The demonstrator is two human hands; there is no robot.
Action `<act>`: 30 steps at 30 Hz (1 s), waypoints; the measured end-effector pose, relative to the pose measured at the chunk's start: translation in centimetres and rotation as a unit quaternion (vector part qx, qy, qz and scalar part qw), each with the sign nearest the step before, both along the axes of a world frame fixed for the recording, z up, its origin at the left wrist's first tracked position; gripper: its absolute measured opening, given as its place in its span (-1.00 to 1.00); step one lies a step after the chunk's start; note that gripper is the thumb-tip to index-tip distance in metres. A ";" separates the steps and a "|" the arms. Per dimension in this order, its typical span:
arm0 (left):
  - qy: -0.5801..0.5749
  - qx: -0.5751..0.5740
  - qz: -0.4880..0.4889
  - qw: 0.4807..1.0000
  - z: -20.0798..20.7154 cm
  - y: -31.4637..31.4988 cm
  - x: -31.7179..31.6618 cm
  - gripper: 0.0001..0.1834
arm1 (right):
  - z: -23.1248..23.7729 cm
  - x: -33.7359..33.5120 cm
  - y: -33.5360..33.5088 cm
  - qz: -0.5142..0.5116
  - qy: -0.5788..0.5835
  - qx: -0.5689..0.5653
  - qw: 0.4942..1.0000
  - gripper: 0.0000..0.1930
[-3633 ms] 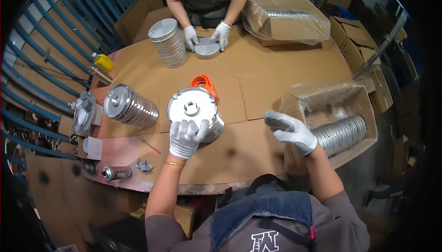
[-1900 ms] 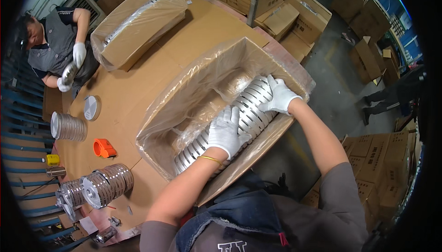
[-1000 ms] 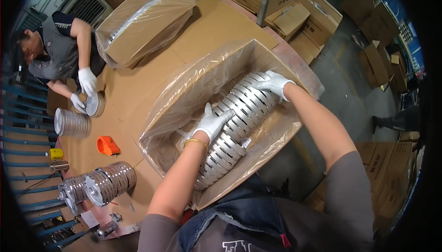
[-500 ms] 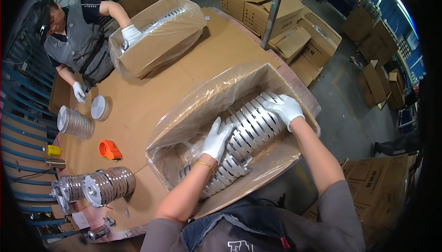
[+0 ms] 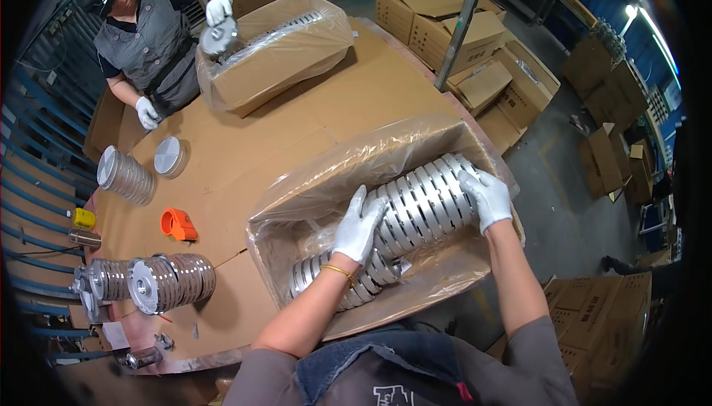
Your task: The person sorts and packs cylindrical slotted metal components by hand from a workbench into a plastic-lined storage box.
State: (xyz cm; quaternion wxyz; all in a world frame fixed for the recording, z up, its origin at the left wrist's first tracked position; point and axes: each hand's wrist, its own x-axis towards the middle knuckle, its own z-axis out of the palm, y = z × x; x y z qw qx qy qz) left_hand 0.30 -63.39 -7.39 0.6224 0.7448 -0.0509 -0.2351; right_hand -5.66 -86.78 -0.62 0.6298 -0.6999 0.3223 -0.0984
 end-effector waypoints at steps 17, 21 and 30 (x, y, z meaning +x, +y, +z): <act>0.086 -0.425 0.137 0.891 7.8 2.9 -1.9 -0.45 | 10.0 -5.9 7.3 -0.001 -0.224 -0.275 0.935 -0.57; 0.213 -0.486 0.193 0.825 8.9 5.5 -1.8 -0.58 | 10.3 -7.1 9.5 0.117 -0.313 -0.440 0.834 -0.44; 0.151 -0.527 0.229 0.804 8.8 14.1 -6.8 -0.68 | 13.8 -11.2 16.3 0.286 -0.379 -0.624 0.621 -0.30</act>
